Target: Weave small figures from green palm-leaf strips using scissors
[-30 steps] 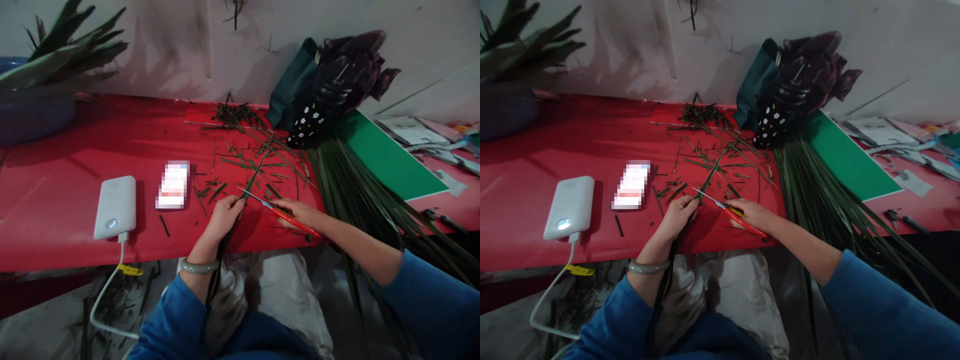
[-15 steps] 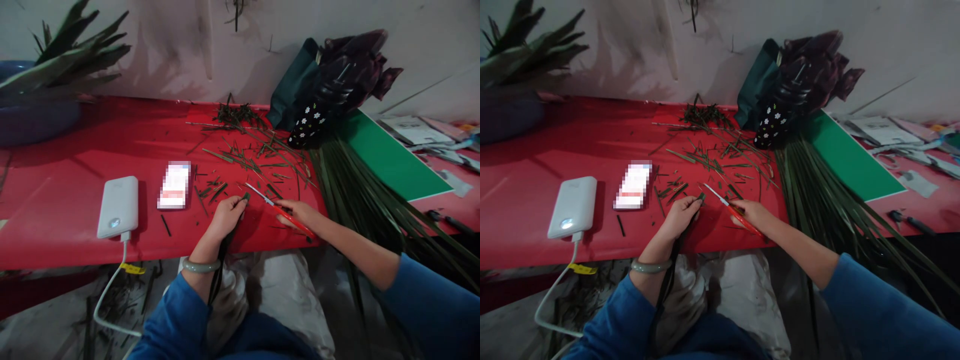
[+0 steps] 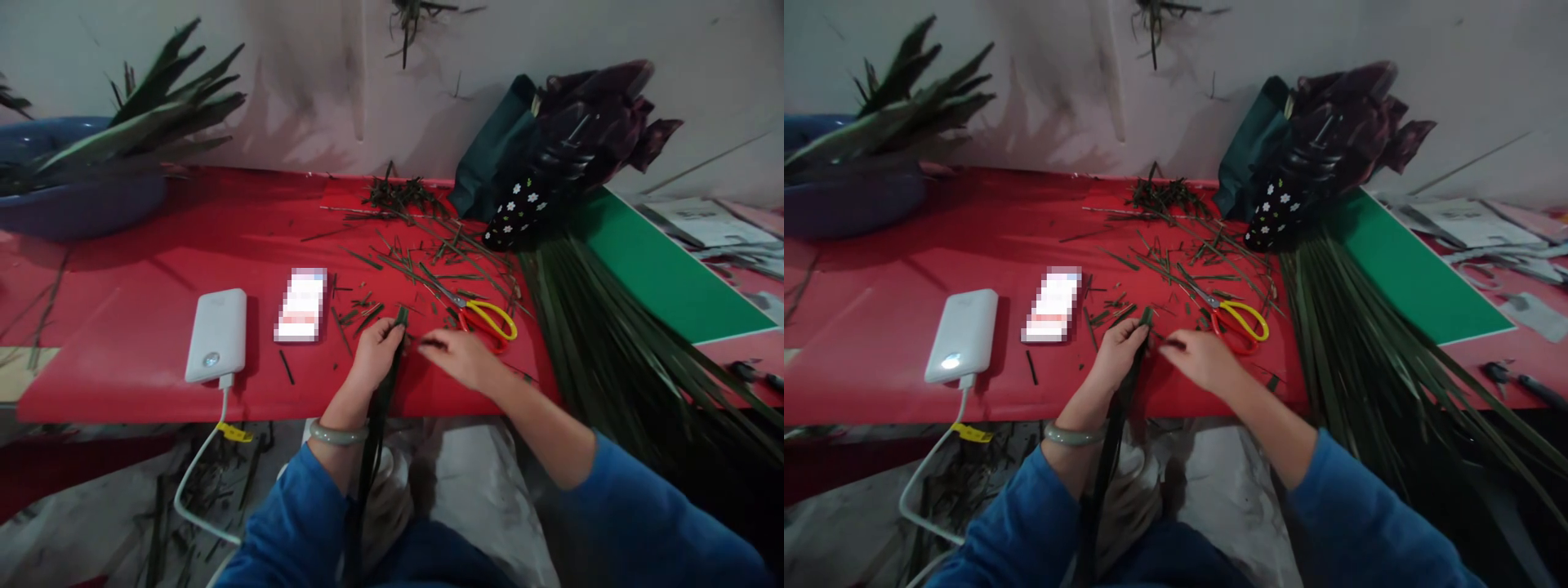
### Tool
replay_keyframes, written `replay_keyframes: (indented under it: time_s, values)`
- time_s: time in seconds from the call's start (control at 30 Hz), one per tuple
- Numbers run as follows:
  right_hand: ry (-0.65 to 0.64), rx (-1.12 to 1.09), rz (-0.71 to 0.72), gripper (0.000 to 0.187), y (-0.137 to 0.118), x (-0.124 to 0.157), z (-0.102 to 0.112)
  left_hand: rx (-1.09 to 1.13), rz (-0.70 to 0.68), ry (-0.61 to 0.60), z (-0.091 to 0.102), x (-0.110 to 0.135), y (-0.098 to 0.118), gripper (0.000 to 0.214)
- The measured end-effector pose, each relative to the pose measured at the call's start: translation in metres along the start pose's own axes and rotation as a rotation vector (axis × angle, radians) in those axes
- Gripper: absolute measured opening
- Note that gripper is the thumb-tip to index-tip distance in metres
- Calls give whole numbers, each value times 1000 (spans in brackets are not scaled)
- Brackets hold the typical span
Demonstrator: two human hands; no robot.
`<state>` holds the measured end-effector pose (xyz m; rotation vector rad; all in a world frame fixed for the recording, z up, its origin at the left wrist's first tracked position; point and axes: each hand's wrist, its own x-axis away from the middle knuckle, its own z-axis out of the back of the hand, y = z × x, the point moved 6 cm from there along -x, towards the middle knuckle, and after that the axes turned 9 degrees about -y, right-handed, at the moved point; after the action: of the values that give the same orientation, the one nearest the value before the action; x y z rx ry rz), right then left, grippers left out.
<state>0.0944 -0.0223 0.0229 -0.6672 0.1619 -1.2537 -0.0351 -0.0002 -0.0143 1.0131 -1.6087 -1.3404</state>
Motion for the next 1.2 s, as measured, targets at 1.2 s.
replay_keyframes:
  time_s: [1.2]
  values:
    - [361, -1052, -91, 29, 13, -15, -36, -253, -6, -137, -7, 3, -4, 25]
